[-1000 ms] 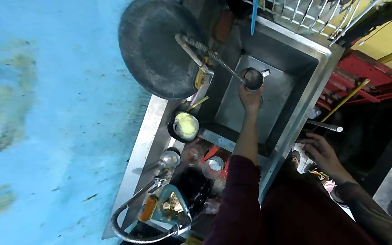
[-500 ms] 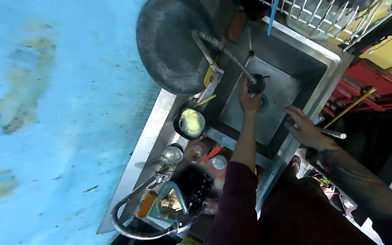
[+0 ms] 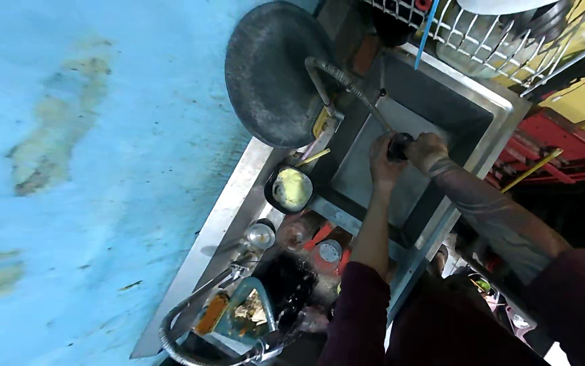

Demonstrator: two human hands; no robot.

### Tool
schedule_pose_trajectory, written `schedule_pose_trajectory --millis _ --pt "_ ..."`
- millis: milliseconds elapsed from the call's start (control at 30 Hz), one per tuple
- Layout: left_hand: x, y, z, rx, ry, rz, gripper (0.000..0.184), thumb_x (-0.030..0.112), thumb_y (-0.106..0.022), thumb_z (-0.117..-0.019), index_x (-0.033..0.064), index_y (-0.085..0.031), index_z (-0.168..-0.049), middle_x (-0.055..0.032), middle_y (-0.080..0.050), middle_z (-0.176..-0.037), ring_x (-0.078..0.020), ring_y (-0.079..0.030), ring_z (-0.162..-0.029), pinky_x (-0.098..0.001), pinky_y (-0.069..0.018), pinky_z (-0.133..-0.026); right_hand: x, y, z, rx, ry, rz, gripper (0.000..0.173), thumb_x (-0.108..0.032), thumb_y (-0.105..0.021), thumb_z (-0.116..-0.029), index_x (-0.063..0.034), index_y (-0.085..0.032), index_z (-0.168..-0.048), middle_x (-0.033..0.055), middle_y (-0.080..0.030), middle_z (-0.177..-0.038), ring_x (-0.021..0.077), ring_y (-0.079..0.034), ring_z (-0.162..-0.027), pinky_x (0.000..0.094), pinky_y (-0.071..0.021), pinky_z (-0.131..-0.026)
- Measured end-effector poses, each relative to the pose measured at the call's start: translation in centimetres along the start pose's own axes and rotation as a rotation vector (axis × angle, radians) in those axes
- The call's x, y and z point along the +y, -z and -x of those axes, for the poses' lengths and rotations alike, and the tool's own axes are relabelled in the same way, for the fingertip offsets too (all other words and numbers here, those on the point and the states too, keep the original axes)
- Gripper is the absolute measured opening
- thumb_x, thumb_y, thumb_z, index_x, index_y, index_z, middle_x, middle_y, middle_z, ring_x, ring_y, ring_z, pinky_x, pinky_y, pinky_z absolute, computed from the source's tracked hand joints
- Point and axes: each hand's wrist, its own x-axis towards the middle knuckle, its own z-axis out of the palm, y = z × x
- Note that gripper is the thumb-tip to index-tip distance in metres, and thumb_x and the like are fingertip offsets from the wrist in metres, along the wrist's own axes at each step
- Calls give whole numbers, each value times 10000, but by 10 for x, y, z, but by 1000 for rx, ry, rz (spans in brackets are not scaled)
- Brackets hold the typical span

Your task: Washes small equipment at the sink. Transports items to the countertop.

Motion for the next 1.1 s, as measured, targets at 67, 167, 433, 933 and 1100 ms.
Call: schedule_pose_trajectory --millis 67,167,433,933,1100 --pt "-4 1 -1 20 -18 -18 773 73 -887 -684 103 -604 -1403 -122 -570 -1451 -263 -491 -1390 -430 -422 -1166 0 -11 -7 -59 166 -52 310 -104 -691 -921 -6 -670 -1214 282 -662 -1158 477 -649 -1066 657 -538 -847" --pt "-9 6 -1 23 -63 -14 672 62 -847 -713 104 -641 -1352 -105 -597 -1420 -246 -517 -1363 -435 -422 -1164 -4 -12 -16 -380 213 -417 387 -102 -717 -928 0 -574 -1273 168 -700 -948 267 -715 -751 440 -620 -688" --pt "4 13 5 -38 109 -86 849 156 -953 -619 201 -607 -1393 -55 -592 -1421 -250 -500 -1370 -470 -457 -1126 -18 -3 -12 -78 -86 -29 284 -133 -545 -1025 40 -658 -1220 284 -615 -1302 452 -576 -1256 632 -481 -996" --pt "-2 11 11 -106 146 -93 818 186 -934 -647 233 -603 -1394 -37 -590 -1418 -235 -521 -1348 -487 -509 -1063 -28 -22 -20 -108 -8 40 256 -141 -608 -990 34 -689 -1159 272 -660 -1212 471 -622 -1166 672 -513 -907" --pt "-14 22 8 -134 127 -36 887 161 -964 -599 235 -594 -1403 -43 -574 -1432 -228 -505 -1363 -473 -487 -1102 -21 -10 -17 -225 234 279 330 -33 -734 -867 -10 -689 -1193 268 -670 -1141 479 -640 -1076 675 -520 -832"
